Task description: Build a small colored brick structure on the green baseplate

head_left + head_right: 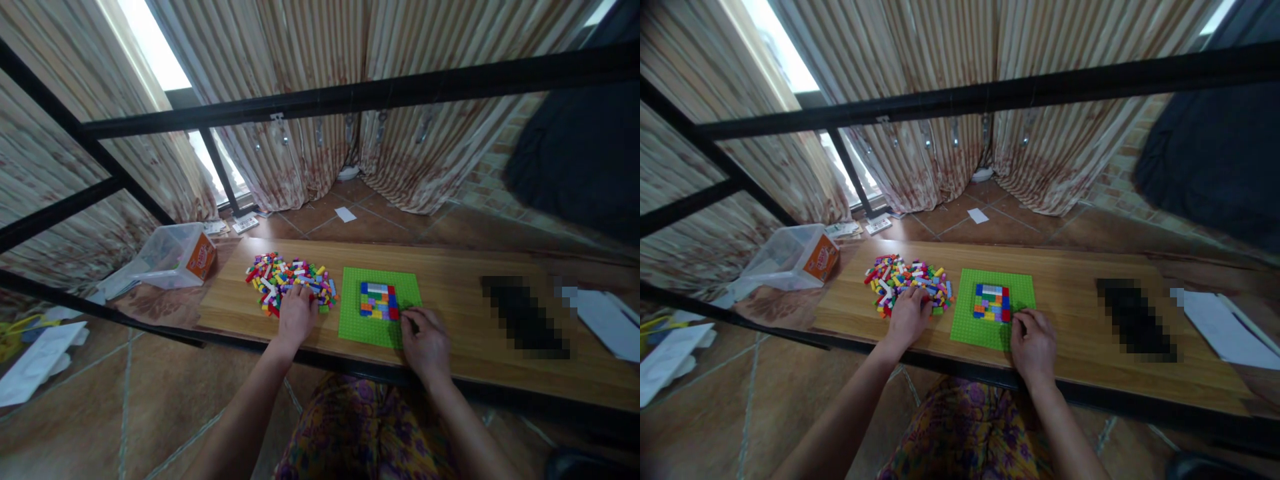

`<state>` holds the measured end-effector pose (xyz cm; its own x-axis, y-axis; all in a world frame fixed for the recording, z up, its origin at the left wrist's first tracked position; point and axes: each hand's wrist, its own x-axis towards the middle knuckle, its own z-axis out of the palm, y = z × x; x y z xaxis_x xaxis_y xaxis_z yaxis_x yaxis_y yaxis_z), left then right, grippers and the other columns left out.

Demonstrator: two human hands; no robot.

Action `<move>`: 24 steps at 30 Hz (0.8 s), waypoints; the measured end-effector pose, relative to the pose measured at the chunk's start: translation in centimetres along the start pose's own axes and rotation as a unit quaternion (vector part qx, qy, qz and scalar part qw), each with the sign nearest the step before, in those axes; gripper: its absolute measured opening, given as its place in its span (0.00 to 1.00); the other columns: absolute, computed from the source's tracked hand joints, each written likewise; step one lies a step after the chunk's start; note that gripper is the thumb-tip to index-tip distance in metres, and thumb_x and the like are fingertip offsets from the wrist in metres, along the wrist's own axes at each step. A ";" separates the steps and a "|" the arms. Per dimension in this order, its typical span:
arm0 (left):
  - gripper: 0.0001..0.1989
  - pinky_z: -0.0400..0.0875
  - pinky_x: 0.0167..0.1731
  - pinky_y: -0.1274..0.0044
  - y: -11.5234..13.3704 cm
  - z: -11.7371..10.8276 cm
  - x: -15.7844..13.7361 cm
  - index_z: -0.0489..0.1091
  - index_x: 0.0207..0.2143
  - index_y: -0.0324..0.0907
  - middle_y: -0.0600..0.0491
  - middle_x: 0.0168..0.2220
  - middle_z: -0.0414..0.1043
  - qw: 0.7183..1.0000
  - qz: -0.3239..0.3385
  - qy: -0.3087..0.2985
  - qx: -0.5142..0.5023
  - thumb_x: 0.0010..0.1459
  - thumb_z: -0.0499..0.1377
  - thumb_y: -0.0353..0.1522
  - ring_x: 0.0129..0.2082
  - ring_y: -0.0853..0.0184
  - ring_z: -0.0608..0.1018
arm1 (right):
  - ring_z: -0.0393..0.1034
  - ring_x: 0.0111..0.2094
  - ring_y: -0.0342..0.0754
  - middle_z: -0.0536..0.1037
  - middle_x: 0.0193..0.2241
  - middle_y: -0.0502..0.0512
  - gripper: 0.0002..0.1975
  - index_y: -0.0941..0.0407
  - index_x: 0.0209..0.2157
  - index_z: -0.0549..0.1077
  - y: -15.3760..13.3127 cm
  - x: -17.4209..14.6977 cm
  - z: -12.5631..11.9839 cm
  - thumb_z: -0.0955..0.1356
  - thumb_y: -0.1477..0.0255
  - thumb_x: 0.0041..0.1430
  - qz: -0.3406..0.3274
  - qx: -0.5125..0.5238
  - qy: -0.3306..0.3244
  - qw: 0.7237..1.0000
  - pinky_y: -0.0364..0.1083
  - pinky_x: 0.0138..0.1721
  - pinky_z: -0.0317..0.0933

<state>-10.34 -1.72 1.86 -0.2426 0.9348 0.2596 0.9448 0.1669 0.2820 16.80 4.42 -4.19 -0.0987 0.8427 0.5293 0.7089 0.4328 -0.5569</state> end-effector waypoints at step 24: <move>0.21 0.64 0.28 0.79 8.2 0.2 -2.9 0.71 0.30 0.38 0.54 0.27 0.71 0.590 -0.253 -0.222 -0.734 0.46 0.67 0.47 0.24 0.74 0.70 | 0.67 0.50 0.51 0.73 0.48 0.57 0.15 0.48 0.48 0.74 -7.0 1.1 -5.5 0.66 0.63 0.61 -0.011 0.224 -0.186 0.956 0.54 0.51 0.64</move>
<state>-1.84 -3.03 3.26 -0.0222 0.9263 -0.3761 -0.5113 0.3127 0.8005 15.54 0.54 3.77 -0.4114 0.8514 0.3253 0.3414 0.4749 -0.8111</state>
